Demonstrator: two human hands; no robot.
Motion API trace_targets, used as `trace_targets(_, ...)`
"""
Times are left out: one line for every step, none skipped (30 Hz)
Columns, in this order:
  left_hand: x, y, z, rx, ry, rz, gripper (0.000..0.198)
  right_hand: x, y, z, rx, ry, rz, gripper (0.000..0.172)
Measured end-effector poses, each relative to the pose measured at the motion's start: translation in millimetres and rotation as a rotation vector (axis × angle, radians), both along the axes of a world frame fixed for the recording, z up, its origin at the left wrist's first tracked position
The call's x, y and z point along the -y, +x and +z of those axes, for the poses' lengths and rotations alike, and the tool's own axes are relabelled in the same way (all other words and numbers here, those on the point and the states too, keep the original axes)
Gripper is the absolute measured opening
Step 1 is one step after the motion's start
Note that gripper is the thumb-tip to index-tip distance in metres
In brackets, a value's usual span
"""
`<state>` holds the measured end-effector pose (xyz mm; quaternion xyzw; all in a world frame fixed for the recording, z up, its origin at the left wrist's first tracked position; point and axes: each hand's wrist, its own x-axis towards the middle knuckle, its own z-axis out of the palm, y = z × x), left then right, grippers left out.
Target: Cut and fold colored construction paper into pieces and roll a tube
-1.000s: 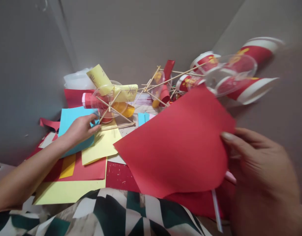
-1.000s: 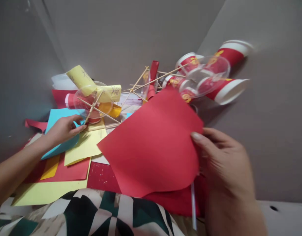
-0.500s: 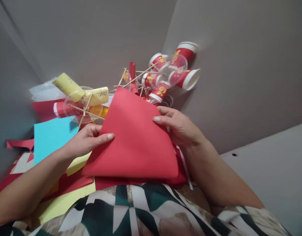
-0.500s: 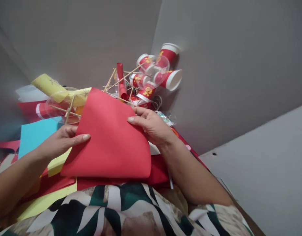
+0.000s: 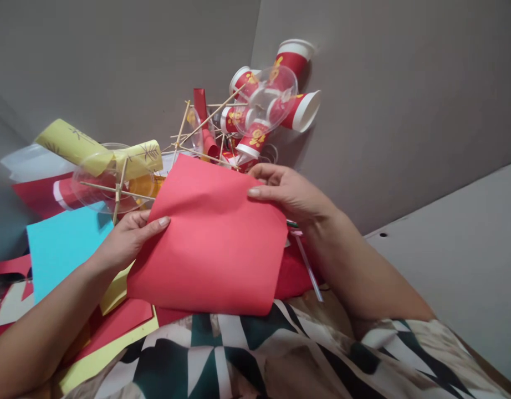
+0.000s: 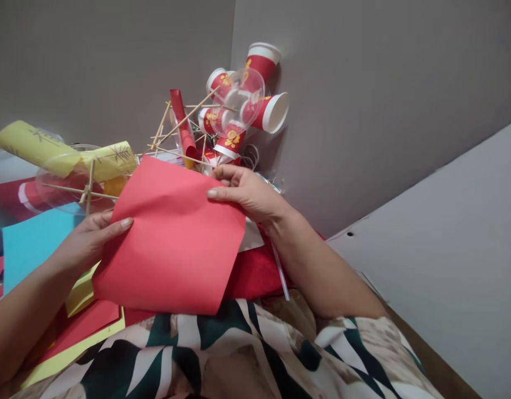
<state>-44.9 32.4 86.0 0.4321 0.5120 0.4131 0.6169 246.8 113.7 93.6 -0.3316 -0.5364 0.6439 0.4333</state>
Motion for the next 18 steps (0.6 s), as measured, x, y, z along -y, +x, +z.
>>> trace_targets(-1, -1, -0.6, 0.003, -0.003, 0.011, 0.026, -3, 1, 0.8, 0.062, 0.057, -0.061, 0.034)
trace_targets(-1, -2, -1.4, 0.006, -0.004, 0.025, 0.027, -6, 1, 2.0, 0.115, 0.107, -0.103, 0.032)
trace_targets(-2, -2, -2.5, 0.009, -0.005, 0.036, 0.028, -8, 1, 3.5, 0.144, 0.142, -0.128, 0.029)
trace_targets(-3, -3, -3.8, 0.013, -0.006, 0.048, 0.028, -10, 2, 5.1, 0.143, 0.155, -0.136, 0.027)
trace_targets(-3, -3, -5.6, 0.02, -0.005, 0.061, 0.029, -12, 2, 6.3, 0.113, 0.149, -0.13, 0.027)
trace_targets(-4, -2, -7.7, 0.031, 0.001, 0.074, 0.029, -13, 2, 6.9, 0.066, 0.128, -0.115, 0.027)
trace_targets(-5, -2, -10.0, 0.048, 0.013, 0.091, 0.028, -13, 1, 6.4, 0.012, 0.102, -0.098, 0.029)
trace_targets(-5, -1, -12.5, 0.066, 0.032, 0.11, 0.028, -14, 1, 4.7, -0.039, 0.076, -0.082, 0.032)
trace_targets(-6, 0, -15.0, 0.082, 0.055, 0.134, 0.028, -15, 0, 1.7, -0.075, 0.049, -0.067, 0.035)
trace_targets(-6, 1, -17.4, 0.095, 0.079, 0.157, 0.028, -15, -1, -2.4, -0.096, 0.021, -0.053, 0.036)
trace_targets(-7, 2, -19.5, 0.103, 0.1, 0.176, 0.029, -16, -2, -7.3, -0.106, -0.002, -0.051, 0.036)
trace_targets(-7, 3, -21.5, 0.106, 0.113, 0.188, 0.03, -16, -3, -12.4, -0.11, -0.012, -0.067, 0.034)
trace_targets(-7, 4, -23.3, 0.107, 0.115, 0.189, 0.031, -17, -4, -17.2, -0.109, -0.004, -0.101, 0.032)
trace_targets(-7, 5, -25.1, 0.107, 0.108, 0.181, 0.032, -18, -6, -21.4, -0.107, 0.024, -0.152, 0.029)
trace_targets(-7, 6, -26.9, 0.108, 0.097, 0.166, 0.033, -18, -8, -24.6, -0.1, 0.069, -0.214, 0.027)
trace_targets(-7, 7, -28.7, 0.109, 0.086, 0.148, 0.033, -18, -9, -26.7, -0.086, 0.125, -0.279, 0.025)
trace_targets(-7, 8, -30.7, 0.111, 0.079, 0.131, 0.032, -19, -10, -27.9, -0.069, 0.181, -0.334, 0.025)
trace_targets(-7, 9, -32.7, 0.113, 0.077, 0.119, 0.032, -19, -11, -28.2, -0.056, 0.227, -0.37, 0.025)
